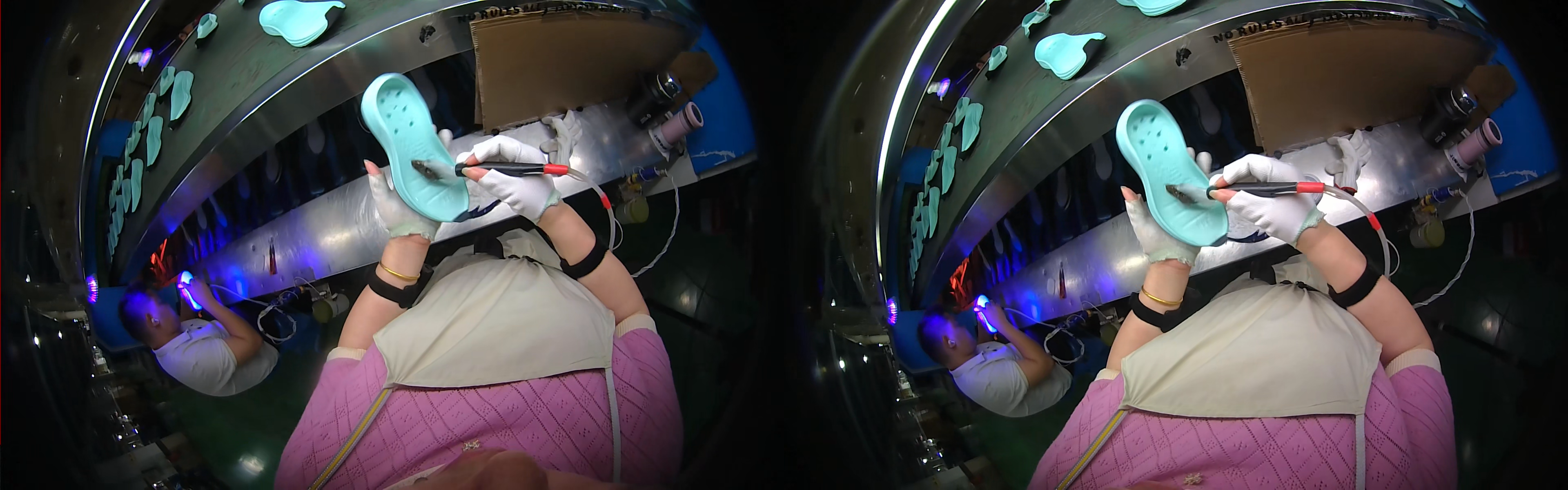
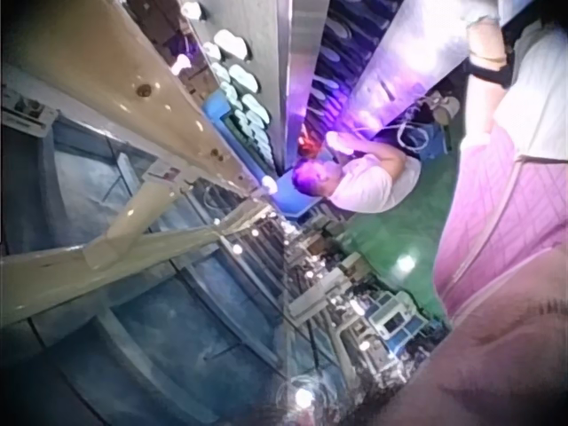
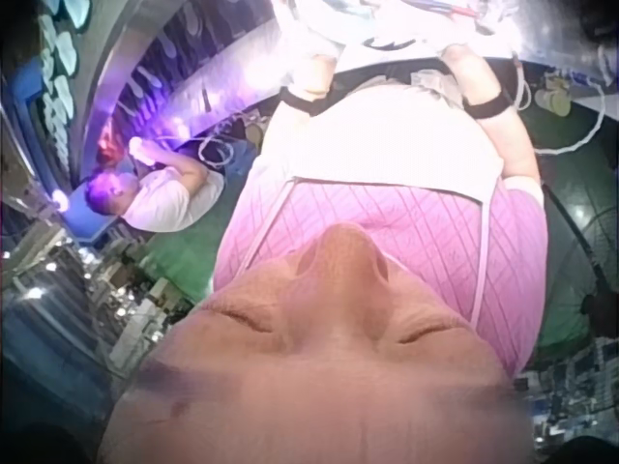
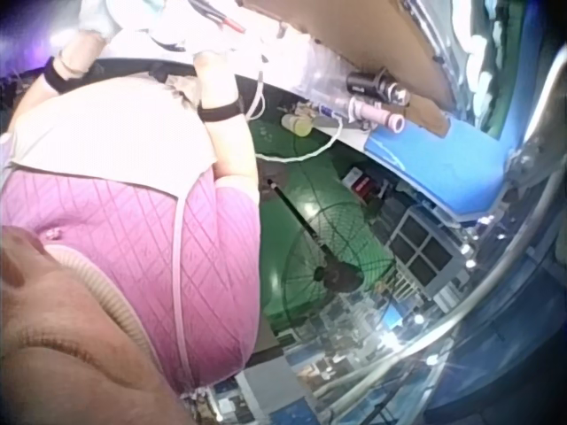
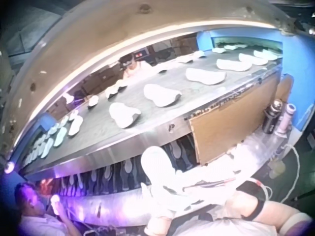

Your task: Applying a liquid coating to shoe soles with a brush in a manufacturing environment.

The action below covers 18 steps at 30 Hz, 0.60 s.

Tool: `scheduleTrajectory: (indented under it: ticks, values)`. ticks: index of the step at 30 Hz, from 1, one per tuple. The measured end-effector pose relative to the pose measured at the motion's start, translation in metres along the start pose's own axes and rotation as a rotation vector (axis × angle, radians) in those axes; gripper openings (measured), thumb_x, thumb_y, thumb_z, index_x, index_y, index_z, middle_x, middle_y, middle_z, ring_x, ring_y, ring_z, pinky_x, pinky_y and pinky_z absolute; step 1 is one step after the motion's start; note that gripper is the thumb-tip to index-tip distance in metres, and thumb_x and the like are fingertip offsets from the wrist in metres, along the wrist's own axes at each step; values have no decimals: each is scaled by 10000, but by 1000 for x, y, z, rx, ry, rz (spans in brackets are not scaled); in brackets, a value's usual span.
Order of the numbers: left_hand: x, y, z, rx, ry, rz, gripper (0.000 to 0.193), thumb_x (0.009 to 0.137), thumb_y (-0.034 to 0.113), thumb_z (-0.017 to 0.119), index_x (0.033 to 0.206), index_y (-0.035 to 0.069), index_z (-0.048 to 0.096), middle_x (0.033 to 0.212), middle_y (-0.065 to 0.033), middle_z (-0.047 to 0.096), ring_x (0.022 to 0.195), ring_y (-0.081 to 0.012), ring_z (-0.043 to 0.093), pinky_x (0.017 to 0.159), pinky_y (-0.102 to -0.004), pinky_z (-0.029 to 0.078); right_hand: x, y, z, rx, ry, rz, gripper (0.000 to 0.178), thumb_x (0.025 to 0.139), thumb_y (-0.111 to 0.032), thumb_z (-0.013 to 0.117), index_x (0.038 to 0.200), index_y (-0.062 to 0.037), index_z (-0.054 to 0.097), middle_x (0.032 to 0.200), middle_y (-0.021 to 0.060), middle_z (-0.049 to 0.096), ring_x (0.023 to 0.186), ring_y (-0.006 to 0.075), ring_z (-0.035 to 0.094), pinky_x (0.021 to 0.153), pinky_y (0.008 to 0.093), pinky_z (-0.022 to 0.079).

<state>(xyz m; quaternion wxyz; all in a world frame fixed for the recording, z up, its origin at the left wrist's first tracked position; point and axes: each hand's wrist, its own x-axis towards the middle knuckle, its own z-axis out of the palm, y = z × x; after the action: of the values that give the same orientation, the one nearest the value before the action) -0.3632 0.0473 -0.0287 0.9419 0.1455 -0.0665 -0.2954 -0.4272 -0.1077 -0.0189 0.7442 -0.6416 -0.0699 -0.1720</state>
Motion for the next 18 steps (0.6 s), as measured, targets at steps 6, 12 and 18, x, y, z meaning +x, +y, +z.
scheduleTrajectory:
  ticks: [6, 12, 18]
  values:
    - [-4, -2, -3, 230, -47, 8, 790, 843, 638, 375, 1414, 105, 255, 1418, -188, 300, 1276, -413, 318, 1042, -512, 306, -9, 0, 10, -110, -221, -143, 115, 780, 8, 668, 853, -30, 588, 870, 48, 610, 837, 108, 576, 762, 253, 466]
    - [-3, 5, 9, 104, -115, -25, 829, 830, 647, 408, 1398, 60, 270, 1406, -191, 317, 1253, -381, 367, 1000, -497, 375, -11, -3, 9, -103, -119, -142, 114, 777, 0, 683, 850, -8, 597, 862, 80, 636, 808, 129, 612, 745, 255, 483]
    - [3, 20, -1, 115, -83, -139, 839, 831, 650, 385, 1372, 15, 298, 1313, -252, 408, 1145, -409, 473, 928, -503, 446, -12, 6, 12, -3, -223, -26, 133, 753, -22, 714, 842, -8, 616, 858, 59, 640, 792, 111, 603, 730, 236, 488]
